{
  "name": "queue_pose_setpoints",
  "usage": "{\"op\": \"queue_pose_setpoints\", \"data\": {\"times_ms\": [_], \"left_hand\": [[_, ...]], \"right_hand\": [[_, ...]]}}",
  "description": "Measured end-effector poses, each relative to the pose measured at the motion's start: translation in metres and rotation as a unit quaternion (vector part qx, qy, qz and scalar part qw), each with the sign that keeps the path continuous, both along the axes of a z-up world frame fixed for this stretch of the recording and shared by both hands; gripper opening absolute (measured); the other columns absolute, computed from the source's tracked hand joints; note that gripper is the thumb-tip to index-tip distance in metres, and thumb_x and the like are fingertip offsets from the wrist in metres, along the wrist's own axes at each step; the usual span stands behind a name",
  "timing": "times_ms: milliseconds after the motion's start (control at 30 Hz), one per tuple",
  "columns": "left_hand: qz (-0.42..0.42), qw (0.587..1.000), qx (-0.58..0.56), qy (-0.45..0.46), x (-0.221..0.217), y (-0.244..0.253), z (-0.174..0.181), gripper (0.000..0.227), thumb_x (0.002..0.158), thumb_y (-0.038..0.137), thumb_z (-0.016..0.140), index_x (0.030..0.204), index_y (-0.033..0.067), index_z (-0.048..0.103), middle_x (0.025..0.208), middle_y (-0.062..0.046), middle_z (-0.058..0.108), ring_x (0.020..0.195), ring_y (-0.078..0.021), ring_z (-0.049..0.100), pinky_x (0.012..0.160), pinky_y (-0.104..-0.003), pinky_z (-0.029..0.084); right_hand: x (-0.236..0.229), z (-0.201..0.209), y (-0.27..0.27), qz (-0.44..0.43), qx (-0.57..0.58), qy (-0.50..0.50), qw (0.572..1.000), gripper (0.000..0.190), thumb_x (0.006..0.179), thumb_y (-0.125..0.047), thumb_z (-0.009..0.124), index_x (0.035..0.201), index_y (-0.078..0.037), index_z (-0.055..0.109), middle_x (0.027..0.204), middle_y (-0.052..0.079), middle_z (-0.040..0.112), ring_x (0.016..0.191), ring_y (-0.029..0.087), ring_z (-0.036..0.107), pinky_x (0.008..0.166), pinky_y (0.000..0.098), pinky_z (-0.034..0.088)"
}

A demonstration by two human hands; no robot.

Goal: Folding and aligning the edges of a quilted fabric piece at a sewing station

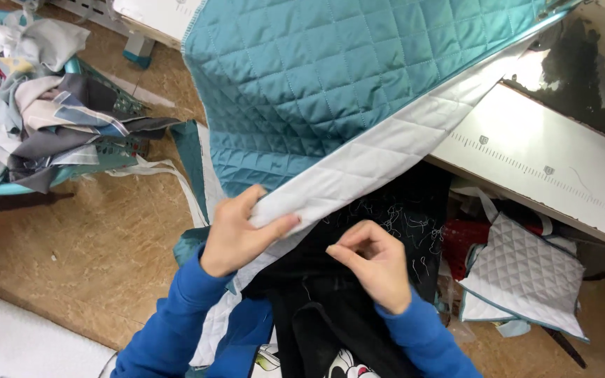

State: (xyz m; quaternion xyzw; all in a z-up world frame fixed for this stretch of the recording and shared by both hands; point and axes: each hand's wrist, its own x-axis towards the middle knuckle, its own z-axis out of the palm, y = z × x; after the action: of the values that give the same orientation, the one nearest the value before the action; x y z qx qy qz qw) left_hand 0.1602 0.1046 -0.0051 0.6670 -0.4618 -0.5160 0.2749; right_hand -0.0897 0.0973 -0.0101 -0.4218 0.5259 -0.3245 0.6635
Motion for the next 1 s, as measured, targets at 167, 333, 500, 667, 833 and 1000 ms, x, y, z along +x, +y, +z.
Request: {"op": "queue_pose_setpoints", "data": {"times_ms": [167,333,500,667,833,1000], "left_hand": [[-0.074,0.784,-0.524,-0.325,-0.009,0.000,0.028,0.027,0.098,0.001,0.041,0.074,0.0082,0.053,0.063,-0.005,0.045,0.053,-0.0234,0.041,0.051,-0.036,0.029],[-0.148,0.720,-0.573,-0.362,-0.017,-0.011,0.081,0.029,0.101,0.000,0.048,0.075,0.0133,0.050,0.065,-0.001,0.035,0.053,-0.0181,0.035,0.054,-0.031,0.024],[-0.144,0.689,-0.616,-0.355,-0.020,-0.016,0.084,0.030,0.100,0.002,0.050,0.073,0.0157,0.051,0.065,0.001,0.036,0.054,-0.0159,0.036,0.057,-0.028,0.031],[-0.158,0.686,-0.621,-0.343,-0.016,-0.019,0.081,0.029,0.100,0.003,0.049,0.074,0.0155,0.051,0.065,0.001,0.035,0.054,-0.0156,0.035,0.056,-0.028,0.032],[-0.174,0.671,-0.642,-0.326,-0.016,-0.024,0.076,0.027,0.100,0.003,0.050,0.077,0.0165,0.053,0.066,0.003,0.037,0.054,-0.0138,0.036,0.054,-0.028,0.027],[-0.167,0.646,-0.672,-0.320,-0.016,-0.030,0.077,0.027,0.097,0.002,0.045,0.075,0.0155,0.051,0.066,0.002,0.036,0.054,-0.0134,0.034,0.054,-0.027,0.026]], "right_hand": [[-0.005,0.067,-0.018,0.050,-0.407,0.232,0.882,0.015,0.082,-0.008,0.083,0.083,-0.006,0.069,0.103,0.014,0.068,0.095,0.024,0.067,0.088,0.0338,0.055],[-0.004,0.103,-0.036,0.058,-0.602,0.256,0.754,0.010,0.091,-0.010,0.078,0.100,-0.010,0.074,0.102,0.008,0.067,0.093,0.027,0.066,0.084,0.0341,0.058],[0.008,0.113,-0.059,0.156,-0.629,0.255,0.718,0.013,0.094,-0.006,0.076,0.107,-0.009,0.076,0.109,0.008,0.067,0.100,0.029,0.065,0.089,0.0378,0.060],[0.013,0.105,-0.064,0.174,-0.631,0.220,0.724,0.010,0.095,-0.008,0.073,0.104,-0.007,0.075,0.104,0.008,0.070,0.092,0.027,0.071,0.084,0.0375,0.057],[0.001,0.107,-0.076,0.240,-0.612,0.209,0.724,0.017,0.099,-0.005,0.062,0.112,0.002,0.071,0.109,0.016,0.071,0.092,0.030,0.072,0.080,0.0382,0.057],[0.009,0.121,-0.095,0.328,-0.694,0.209,0.606,0.030,0.105,-0.001,0.042,0.115,0.014,0.066,0.113,0.026,0.065,0.088,0.037,0.068,0.078,0.0439,0.061]]}}
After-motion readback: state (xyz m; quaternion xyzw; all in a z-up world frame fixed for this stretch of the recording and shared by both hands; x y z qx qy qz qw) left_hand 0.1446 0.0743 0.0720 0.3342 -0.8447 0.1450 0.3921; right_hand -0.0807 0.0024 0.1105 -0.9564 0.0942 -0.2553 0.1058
